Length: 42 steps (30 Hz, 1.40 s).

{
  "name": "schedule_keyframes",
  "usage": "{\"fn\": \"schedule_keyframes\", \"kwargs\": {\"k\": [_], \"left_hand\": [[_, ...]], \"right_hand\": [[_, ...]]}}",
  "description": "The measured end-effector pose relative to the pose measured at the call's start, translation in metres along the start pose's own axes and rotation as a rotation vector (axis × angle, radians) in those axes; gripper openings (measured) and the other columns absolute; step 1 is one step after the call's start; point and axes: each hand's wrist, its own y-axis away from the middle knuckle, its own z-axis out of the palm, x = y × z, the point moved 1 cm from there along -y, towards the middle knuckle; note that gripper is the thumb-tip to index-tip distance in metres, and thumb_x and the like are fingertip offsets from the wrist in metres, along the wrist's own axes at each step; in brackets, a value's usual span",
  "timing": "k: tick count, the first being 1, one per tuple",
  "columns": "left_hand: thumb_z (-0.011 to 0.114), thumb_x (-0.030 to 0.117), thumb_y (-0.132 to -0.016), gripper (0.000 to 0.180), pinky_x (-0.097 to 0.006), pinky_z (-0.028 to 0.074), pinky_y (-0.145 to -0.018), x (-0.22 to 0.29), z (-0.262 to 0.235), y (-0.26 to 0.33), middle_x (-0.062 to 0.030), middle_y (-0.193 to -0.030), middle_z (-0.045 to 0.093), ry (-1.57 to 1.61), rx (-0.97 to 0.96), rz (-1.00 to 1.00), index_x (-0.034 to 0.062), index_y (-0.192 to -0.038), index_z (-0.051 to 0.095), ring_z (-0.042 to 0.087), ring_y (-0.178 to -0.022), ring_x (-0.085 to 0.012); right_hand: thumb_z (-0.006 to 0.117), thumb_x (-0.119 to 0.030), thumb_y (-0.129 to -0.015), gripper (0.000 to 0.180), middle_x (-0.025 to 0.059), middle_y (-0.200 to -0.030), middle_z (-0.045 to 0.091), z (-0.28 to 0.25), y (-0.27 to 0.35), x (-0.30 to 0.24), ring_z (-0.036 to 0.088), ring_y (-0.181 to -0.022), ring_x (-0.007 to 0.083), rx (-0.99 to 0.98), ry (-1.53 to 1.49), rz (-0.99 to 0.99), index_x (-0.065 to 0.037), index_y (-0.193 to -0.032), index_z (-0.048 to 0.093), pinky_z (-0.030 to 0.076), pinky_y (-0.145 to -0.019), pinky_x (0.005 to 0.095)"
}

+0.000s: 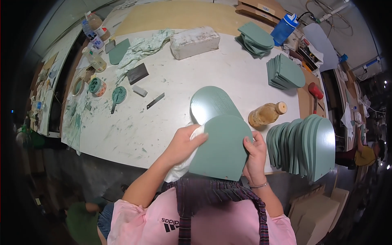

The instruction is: The person wipes green wooden components with a white cloth, applying a liquid from a plastic bottle to the pieces and the cloth. They pick up the components individually from a stack to clean the surfaces and edges before setting them aside.

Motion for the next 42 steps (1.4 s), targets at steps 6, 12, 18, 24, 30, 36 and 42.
{"fn": "schedule_keyframes", "kwargs": {"k": [6,12,18,24,30,36,42], "left_hand": [[0.058,0.017,-0.099,0.027,-0.025,0.053,-0.071,-0.04,-0.002,0.002,-0.0082,-0.093,0.07,0.082,0.116,0.034,-0.0069,-0.11,0.064,0.064,-0.079,-0.0111],[0.056,0.015,-0.099,0.027,-0.026,0.049,-0.078,-0.051,0.004,0.006,-0.0072,-0.096,0.069,0.232,0.18,-0.029,-0.0071,-0.11,0.065,0.061,-0.085,-0.0104],[0.055,0.015,-0.1,0.027,-0.027,0.048,-0.081,-0.059,0.01,0.01,-0.0068,-0.097,0.069,0.182,0.215,-0.065,-0.0069,-0.111,0.065,0.06,-0.088,-0.0103],[0.054,0.016,-0.101,0.027,-0.026,0.047,-0.083,-0.054,-0.008,0.005,-0.0066,-0.097,0.069,0.099,0.145,-0.052,-0.007,-0.108,0.066,0.06,-0.09,-0.0095],[0.055,0.023,-0.1,0.03,-0.03,0.049,-0.075,-0.036,-0.012,-0.001,-0.0091,-0.092,0.071,-0.148,0.167,0.026,-0.0039,-0.104,0.067,0.063,-0.083,-0.0128],[0.059,0.037,-0.094,0.043,-0.043,0.04,-0.053,-0.008,-0.012,-0.018,-0.018,-0.054,0.05,-0.756,0.295,0.154,0.0,-0.071,0.062,0.05,-0.049,-0.0339],[0.061,0.019,-0.096,0.026,-0.028,0.047,-0.065,-0.023,-0.016,-0.022,-0.0058,-0.077,0.068,-0.298,0.088,0.053,-0.0055,-0.096,0.068,0.057,-0.07,-0.0102]], "right_hand": [[0.049,-0.021,-0.104,0.025,0.0002,-0.091,0.063,-0.028,-0.011,0.027,0.058,-0.083,0.0076,0.098,0.376,-0.015,-0.002,-0.11,0.062,0.048,-0.072,0.0233],[0.043,-0.028,-0.106,0.034,-0.0021,-0.084,0.059,-0.042,0.0,0.026,0.054,-0.074,0.0056,0.041,0.236,0.224,-0.002,-0.107,0.064,0.045,-0.067,0.0204],[0.047,-0.017,-0.104,0.019,0.0028,-0.088,0.063,-0.031,0.001,0.04,0.057,-0.078,0.0088,0.074,0.188,0.177,-0.002,-0.098,0.059,0.047,-0.073,0.0242],[0.05,-0.011,-0.102,0.011,0.0032,-0.087,0.064,-0.034,0.005,0.052,0.058,-0.079,0.0082,0.122,0.247,0.12,-0.003,-0.097,0.057,0.048,-0.073,0.0243],[0.047,-0.016,-0.103,0.019,0.0058,-0.085,0.062,-0.018,0.005,0.05,0.056,-0.078,0.0105,0.109,0.552,-0.005,0.001,-0.098,0.055,0.048,-0.073,0.0276],[0.048,-0.019,-0.102,0.023,0.0096,-0.083,0.06,-0.009,0.007,0.045,0.053,-0.077,0.0137,0.055,0.718,-0.155,0.004,-0.097,0.052,0.046,-0.073,0.0304],[0.046,-0.014,-0.101,0.02,0.0122,-0.083,0.059,-0.018,0.014,0.058,0.055,-0.078,0.0158,0.082,0.766,-0.037,0.004,-0.096,0.052,0.047,-0.075,0.032]]}}
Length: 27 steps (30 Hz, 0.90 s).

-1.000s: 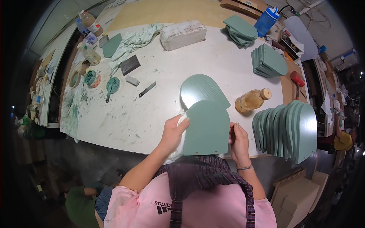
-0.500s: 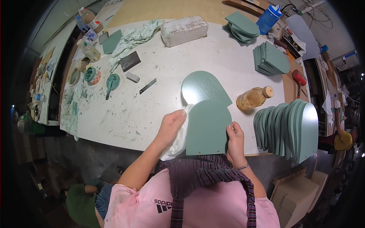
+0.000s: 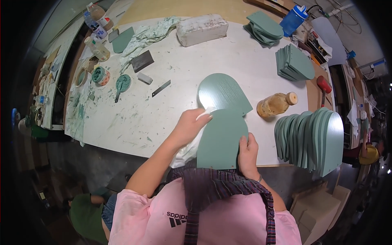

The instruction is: The person wipes green wooden components with a white cloth, applying a liquid from a plastic bottle to the pieces and the cloth. They pick up the components individually from a stack to clean the surfaces and edges before setting them aside.

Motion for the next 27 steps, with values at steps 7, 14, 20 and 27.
{"fn": "schedule_keyframes", "kwargs": {"k": [7,14,20,27], "left_hand": [[0.065,0.014,-0.09,0.021,-0.028,0.047,-0.064,0.012,-0.017,0.015,-0.0061,-0.076,0.067,0.013,-0.017,-0.104,-0.0064,-0.092,0.07,0.058,-0.072,-0.0092],[0.065,0.013,-0.091,0.023,-0.026,0.049,-0.069,0.015,-0.007,0.006,-0.0071,-0.084,0.068,0.173,-0.047,-0.126,-0.0073,-0.1,0.068,0.062,-0.077,-0.0104],[0.057,0.013,-0.098,0.025,-0.026,0.051,-0.073,0.005,-0.01,0.026,-0.0083,-0.093,0.069,0.223,-0.011,-0.174,-0.0093,-0.106,0.066,0.063,-0.081,-0.0107],[0.056,0.018,-0.1,0.028,-0.025,0.049,-0.069,-0.001,-0.009,0.02,-0.0052,-0.087,0.068,0.032,-0.024,-0.242,-0.0078,-0.1,0.067,0.06,-0.075,-0.0087]], "right_hand": [[0.047,-0.015,-0.1,0.02,0.0168,-0.076,0.06,0.008,0.001,-0.02,0.057,-0.07,0.0179,-0.029,0.09,-0.059,0.005,-0.096,0.051,0.048,-0.067,0.0351],[0.047,-0.016,-0.1,0.02,0.0196,-0.073,0.06,0.01,0.002,-0.014,0.059,-0.066,0.0202,-0.054,0.062,-0.142,0.004,-0.097,0.05,0.048,-0.063,0.0367],[0.047,-0.017,-0.101,0.022,0.0175,-0.069,0.06,0.014,0.007,-0.012,0.058,-0.064,0.0171,-0.091,0.109,-0.093,0.004,-0.094,0.049,0.047,-0.061,0.0365],[0.049,-0.02,-0.1,0.025,0.0212,-0.069,0.059,0.012,0.006,-0.009,0.058,-0.062,0.0209,-0.076,0.037,-0.089,0.003,-0.091,0.048,0.047,-0.061,0.0371]]}}
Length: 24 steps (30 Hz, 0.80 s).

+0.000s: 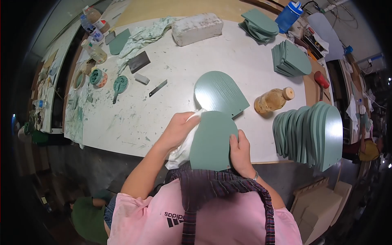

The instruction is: The person wipes green wooden components with a white cloth, applying a liquid from a plastic bottle to the pieces and the cloth. They pick up the components individually from a stack to clean the surfaces and edges before setting them aside.

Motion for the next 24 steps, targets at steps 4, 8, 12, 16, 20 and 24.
{"fn": "schedule_keyframes", "kwargs": {"k": [4,8,12,16,20,24], "left_hand": [[0.056,0.02,-0.099,0.031,-0.027,0.041,-0.061,0.0,-0.003,0.011,0.0009,-0.071,0.058,0.263,0.011,0.068,-0.0083,-0.09,0.067,0.046,-0.067,-0.0067],[0.055,0.015,-0.098,0.027,-0.026,0.044,-0.067,-0.012,-0.008,-0.003,-0.0007,-0.075,0.061,0.017,0.092,0.023,-0.008,-0.093,0.068,0.051,-0.071,-0.0072],[0.055,0.016,-0.1,0.027,-0.025,0.05,-0.074,-0.01,-0.013,0.0,-0.005,-0.085,0.068,0.196,-0.057,-0.03,-0.0072,-0.096,0.067,0.061,-0.078,-0.0088],[0.057,0.012,-0.095,0.024,-0.032,0.043,-0.062,-0.008,-0.015,0.014,-0.0005,-0.074,0.064,0.371,-0.048,-0.004,-0.0067,-0.085,0.068,0.052,-0.068,-0.0091],[0.058,0.025,-0.095,0.035,-0.037,0.042,-0.057,-0.02,-0.019,0.004,-0.0069,-0.06,0.06,-0.175,0.125,0.098,-0.0027,-0.076,0.067,0.052,-0.055,-0.0175],[0.059,0.043,-0.093,0.047,-0.038,0.042,-0.057,-0.013,-0.022,-0.015,-0.0143,-0.054,0.055,-0.396,0.113,0.039,0.0011,-0.073,0.067,0.049,-0.05,-0.0277]], "right_hand": [[0.048,-0.021,-0.1,0.025,0.0223,-0.07,0.06,-0.001,-0.002,-0.003,0.06,-0.062,0.0246,-0.046,0.077,0.029,0.003,-0.093,0.048,0.048,-0.061,0.0377],[0.047,-0.015,-0.101,0.021,0.0116,-0.079,0.056,-0.001,-0.002,-0.014,0.051,-0.075,0.0145,-0.096,0.107,0.132,0.004,-0.095,0.051,0.046,-0.071,0.0327],[0.047,-0.015,-0.101,0.021,0.0117,-0.077,0.057,-0.003,-0.001,-0.006,0.051,-0.073,0.0152,-0.095,0.11,0.132,0.004,-0.095,0.051,0.046,-0.07,0.0326],[0.047,-0.015,-0.101,0.021,0.0121,-0.078,0.057,-0.002,-0.003,-0.003,0.053,-0.073,0.0157,-0.113,0.136,0.127,0.004,-0.096,0.051,0.046,-0.069,0.0326],[0.047,-0.023,-0.1,0.029,0.0278,-0.073,0.06,0.004,-0.004,-0.003,0.063,-0.067,0.0409,-0.077,0.225,0.04,0.005,-0.094,0.047,0.048,-0.062,0.0441],[0.048,-0.023,-0.1,0.028,0.0288,-0.073,0.06,0.005,-0.001,-0.003,0.062,-0.068,0.0436,-0.046,0.152,0.042,0.005,-0.095,0.048,0.048,-0.062,0.0444]]}}
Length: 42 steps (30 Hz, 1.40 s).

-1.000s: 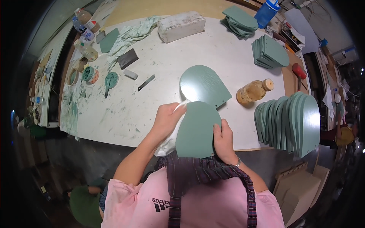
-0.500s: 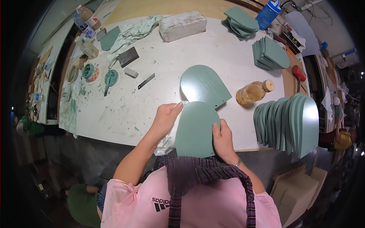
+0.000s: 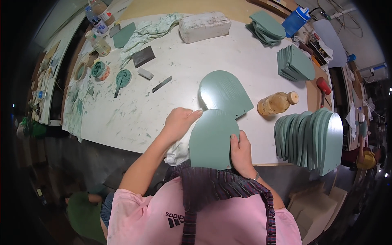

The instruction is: The person wipes green wooden components with a white cloth, applying a liquid from a plastic bottle to the pieces and the cloth. They pick up the components individually from a stack to clean the surfaces and edges before setting them aside.

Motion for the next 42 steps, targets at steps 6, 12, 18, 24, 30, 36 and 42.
{"fn": "schedule_keyframes", "kwargs": {"k": [6,12,18,24,30,36,42], "left_hand": [[0.066,0.038,-0.087,0.033,-0.038,0.046,-0.059,0.053,-0.007,-0.019,-0.011,-0.066,0.064,-0.358,-0.049,0.284,0.0055,-0.083,0.07,0.062,-0.062,-0.0253],[0.07,0.029,-0.084,0.024,-0.043,0.051,-0.072,0.082,0.013,-0.015,-0.0152,-0.083,0.069,-0.542,-0.415,0.408,0.0078,-0.096,0.071,0.067,-0.082,-0.0344],[0.063,0.023,-0.09,0.026,-0.046,0.048,-0.07,0.069,-0.013,-0.021,-0.0249,-0.082,0.066,-0.203,-0.021,0.169,-0.0023,-0.089,0.067,0.063,-0.076,-0.0413],[0.071,0.026,-0.081,0.036,-0.036,0.053,-0.073,0.072,-0.024,-0.011,-0.0224,-0.083,0.07,-0.137,-0.089,0.298,-0.0019,-0.103,0.07,0.068,-0.076,-0.0334],[0.07,0.009,-0.077,0.029,-0.028,0.049,-0.067,0.07,-0.022,-0.009,-0.0084,-0.077,0.068,-0.047,-0.234,0.197,-0.0074,-0.102,0.069,0.06,-0.073,-0.0115],[0.071,0.008,-0.077,0.026,-0.027,0.049,-0.067,0.072,-0.017,-0.01,-0.0067,-0.078,0.067,0.001,-0.253,0.106,-0.0088,-0.096,0.068,0.059,-0.074,-0.0103],[0.069,0.008,-0.078,0.024,-0.027,0.049,-0.067,0.067,-0.014,-0.008,-0.0067,-0.08,0.067,0.132,-0.266,0.061,-0.0084,-0.096,0.068,0.059,-0.074,-0.0107]], "right_hand": [[0.049,-0.022,-0.099,0.025,0.0314,-0.077,0.062,0.005,-0.003,-0.012,0.061,-0.075,0.0501,-0.109,0.139,-0.04,0.003,-0.102,0.051,0.048,-0.066,0.0528],[0.053,-0.022,-0.097,0.026,0.0297,-0.073,0.062,0.003,0.0,-0.023,0.06,-0.072,0.0507,-0.161,0.152,-0.041,0.002,-0.106,0.049,0.046,-0.065,0.0559],[0.054,-0.023,-0.098,0.027,0.0279,-0.068,0.061,0.0,-0.004,-0.032,0.06,-0.068,0.0489,-0.156,0.179,-0.084,0.003,-0.104,0.049,0.045,-0.062,0.0549],[0.054,-0.023,-0.099,0.027,0.0275,-0.071,0.062,-0.002,-0.005,-0.038,0.061,-0.07,0.048,-0.14,0.215,-0.056,0.003,-0.103,0.049,0.046,-0.062,0.0525],[0.055,-0.023,-0.098,0.028,0.0258,-0.066,0.061,-0.002,-0.003,-0.036,0.06,-0.064,0.0476,-0.127,0.244,-0.109,0.004,-0.102,0.047,0.045,-0.058,0.0539],[0.055,-0.022,-0.098,0.028,0.026,-0.065,0.06,-0.004,-0.001,-0.039,0.06,-0.063,0.0472,-0.134,0.252,-0.099,0.004,-0.102,0.046,0.045,-0.057,0.0535],[0.055,-0.022,-0.098,0.028,0.0264,-0.065,0.06,-0.004,0.0,-0.038,0.06,-0.063,0.0474,-0.132,0.253,-0.101,0.004,-0.101,0.047,0.045,-0.057,0.0538]]}}
